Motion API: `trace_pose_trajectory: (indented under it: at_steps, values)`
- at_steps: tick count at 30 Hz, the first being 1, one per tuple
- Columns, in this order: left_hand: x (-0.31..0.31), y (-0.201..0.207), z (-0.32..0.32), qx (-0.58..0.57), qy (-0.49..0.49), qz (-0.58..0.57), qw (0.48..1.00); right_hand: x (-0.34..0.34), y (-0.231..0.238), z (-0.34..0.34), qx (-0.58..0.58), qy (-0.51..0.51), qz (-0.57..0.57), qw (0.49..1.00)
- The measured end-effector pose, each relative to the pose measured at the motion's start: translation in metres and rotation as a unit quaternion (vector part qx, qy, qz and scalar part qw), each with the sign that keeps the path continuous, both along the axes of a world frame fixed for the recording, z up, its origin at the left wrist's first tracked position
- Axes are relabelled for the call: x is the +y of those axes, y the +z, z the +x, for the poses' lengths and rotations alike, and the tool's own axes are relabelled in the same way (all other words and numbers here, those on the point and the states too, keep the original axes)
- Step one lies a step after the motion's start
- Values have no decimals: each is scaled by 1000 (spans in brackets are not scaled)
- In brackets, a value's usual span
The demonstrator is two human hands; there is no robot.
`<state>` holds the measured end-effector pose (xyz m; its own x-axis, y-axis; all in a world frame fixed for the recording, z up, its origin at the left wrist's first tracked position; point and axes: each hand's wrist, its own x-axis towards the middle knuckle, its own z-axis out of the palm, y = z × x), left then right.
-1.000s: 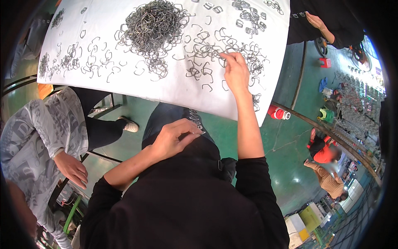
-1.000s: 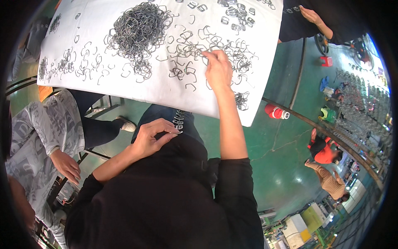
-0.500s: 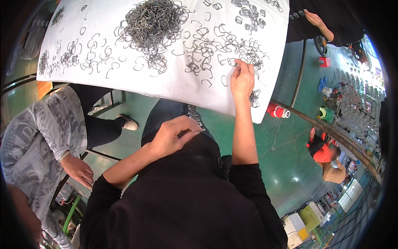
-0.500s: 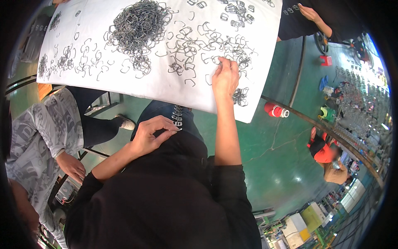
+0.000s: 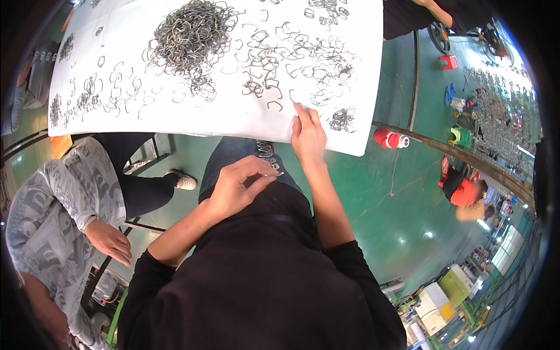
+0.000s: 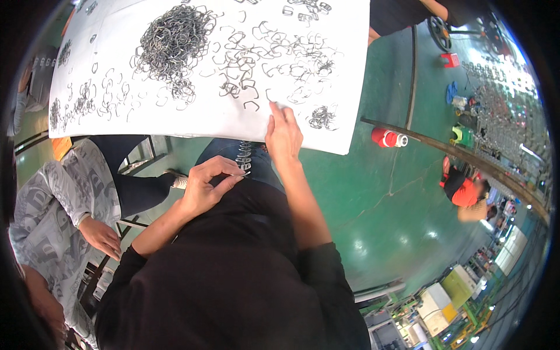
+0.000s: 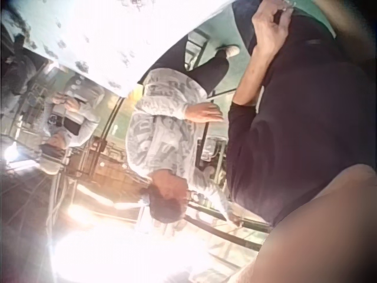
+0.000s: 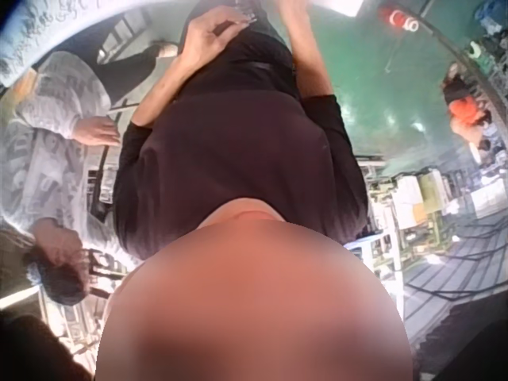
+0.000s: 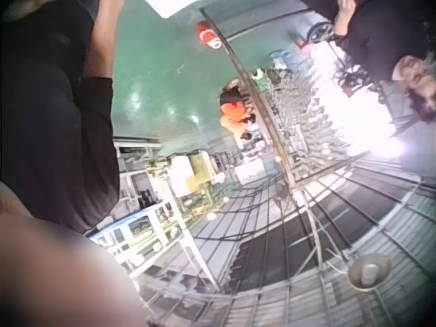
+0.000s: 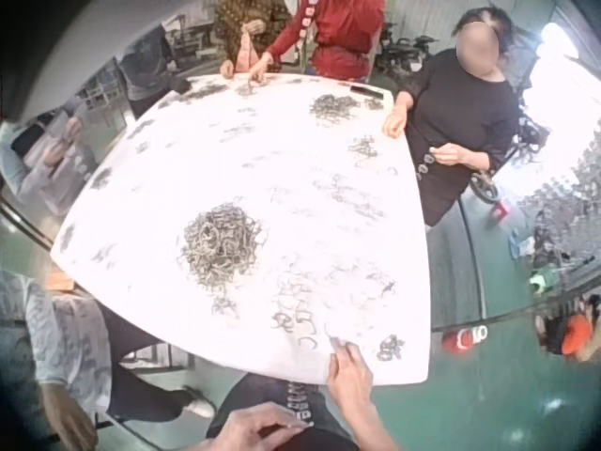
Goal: The person picks small metal clips from a table and links them together by hand to form a chain. The person occasionally hangs the chain on a nearby metal frame and continues adding clips.
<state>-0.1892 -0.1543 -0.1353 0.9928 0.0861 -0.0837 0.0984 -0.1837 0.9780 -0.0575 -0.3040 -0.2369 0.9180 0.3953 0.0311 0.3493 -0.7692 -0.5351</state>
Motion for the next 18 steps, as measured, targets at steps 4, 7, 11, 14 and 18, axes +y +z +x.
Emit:
trace_pose_trajectory:
  at_steps: [4, 7, 11, 14, 18]
  values:
    - [-5, 4, 3, -7, -7, 9, 1000, 10, -2, 29, 80, -148, -59, 984]
    - [-10, 7, 3, -4, -17, 20, 1000, 16, 3, 44, 90, -77, -72, 990]
    - [-16, 10, 4, -10, -19, 19, 1000, 28, 10, 70, 127, -103, -64, 984]
    - [-19, 10, 6, -2, -26, 22, 999, 37, 13, 70, 123, -16, -95, 988]
    - [-21, 10, 6, -4, -26, 11, 1000, 30, 15, 68, 136, -57, -60, 987]
